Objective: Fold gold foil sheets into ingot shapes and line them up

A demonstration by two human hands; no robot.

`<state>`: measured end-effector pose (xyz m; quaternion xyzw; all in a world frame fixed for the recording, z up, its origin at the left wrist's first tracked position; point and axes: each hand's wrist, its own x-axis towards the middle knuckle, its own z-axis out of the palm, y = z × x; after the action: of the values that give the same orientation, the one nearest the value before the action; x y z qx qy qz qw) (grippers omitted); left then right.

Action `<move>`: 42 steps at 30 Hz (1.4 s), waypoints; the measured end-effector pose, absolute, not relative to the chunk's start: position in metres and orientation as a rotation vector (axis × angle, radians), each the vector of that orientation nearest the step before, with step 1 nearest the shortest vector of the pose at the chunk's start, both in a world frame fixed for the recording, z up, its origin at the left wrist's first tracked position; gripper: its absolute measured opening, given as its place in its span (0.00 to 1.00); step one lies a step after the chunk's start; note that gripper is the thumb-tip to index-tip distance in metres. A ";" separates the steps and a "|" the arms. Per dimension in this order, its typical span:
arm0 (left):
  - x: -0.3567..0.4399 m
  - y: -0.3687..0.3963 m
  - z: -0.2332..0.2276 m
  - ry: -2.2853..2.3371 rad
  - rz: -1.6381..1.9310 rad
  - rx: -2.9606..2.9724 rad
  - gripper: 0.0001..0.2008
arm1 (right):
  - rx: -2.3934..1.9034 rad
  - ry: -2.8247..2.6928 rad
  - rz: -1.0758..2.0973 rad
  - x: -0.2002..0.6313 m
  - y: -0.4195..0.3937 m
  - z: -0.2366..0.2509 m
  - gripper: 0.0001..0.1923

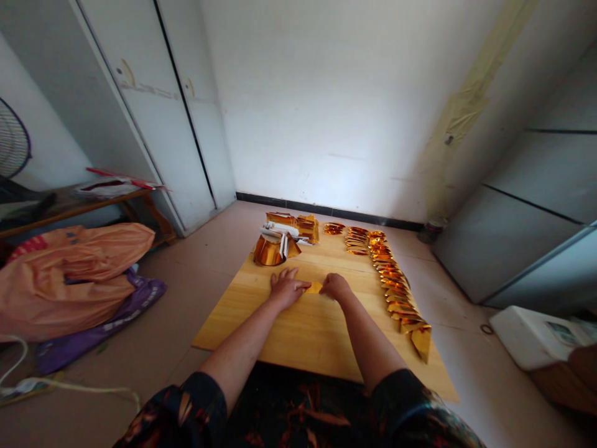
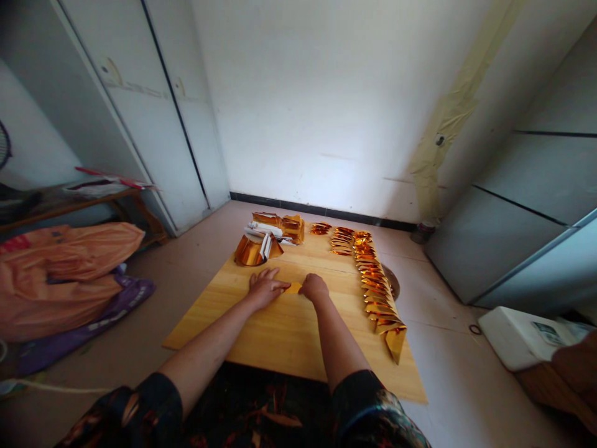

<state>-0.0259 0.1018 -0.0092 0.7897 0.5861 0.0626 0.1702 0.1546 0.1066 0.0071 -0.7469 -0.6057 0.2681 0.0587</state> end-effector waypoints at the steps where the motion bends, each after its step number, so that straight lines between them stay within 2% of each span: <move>1: -0.026 0.102 -0.009 1.661 0.165 2.246 0.14 | -2.250 -1.824 0.843 0.156 0.107 0.006 0.10; 4: -0.028 0.102 -0.007 1.638 0.117 2.259 0.15 | -2.213 -1.789 0.950 0.161 0.107 0.005 0.06; 9: -0.032 0.102 -0.003 1.576 0.049 2.280 0.17 | -2.187 -1.729 1.050 0.168 0.105 0.003 0.06; 15: -0.032 0.103 0.000 1.554 -0.013 2.248 0.19 | -2.184 -1.698 1.022 0.170 0.105 0.000 0.08; 21: -0.022 0.101 -0.002 1.633 0.098 2.314 0.17 | -2.184 -1.711 0.965 0.173 0.105 -0.003 0.07; 27: -0.021 0.100 -0.008 1.621 0.219 2.372 0.14 | -2.110 -1.738 0.886 0.173 0.093 0.001 0.08; 33: -0.023 0.100 -0.009 1.589 0.244 2.364 0.17 | -1.973 -1.925 0.555 0.167 0.078 0.000 0.13; 37: -0.022 0.103 -0.013 1.625 0.272 2.356 0.15 | -1.935 -2.020 0.428 0.164 0.074 -0.004 0.11; 42: -0.023 0.103 -0.017 1.603 0.301 2.386 0.13 | -1.842 -2.080 0.438 0.167 0.074 -0.006 0.09</move>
<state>-0.0229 0.1025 -0.0168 0.8191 0.5501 0.1033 0.1254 0.1666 0.0738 -0.0055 -0.6460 -0.7296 0.1536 0.1637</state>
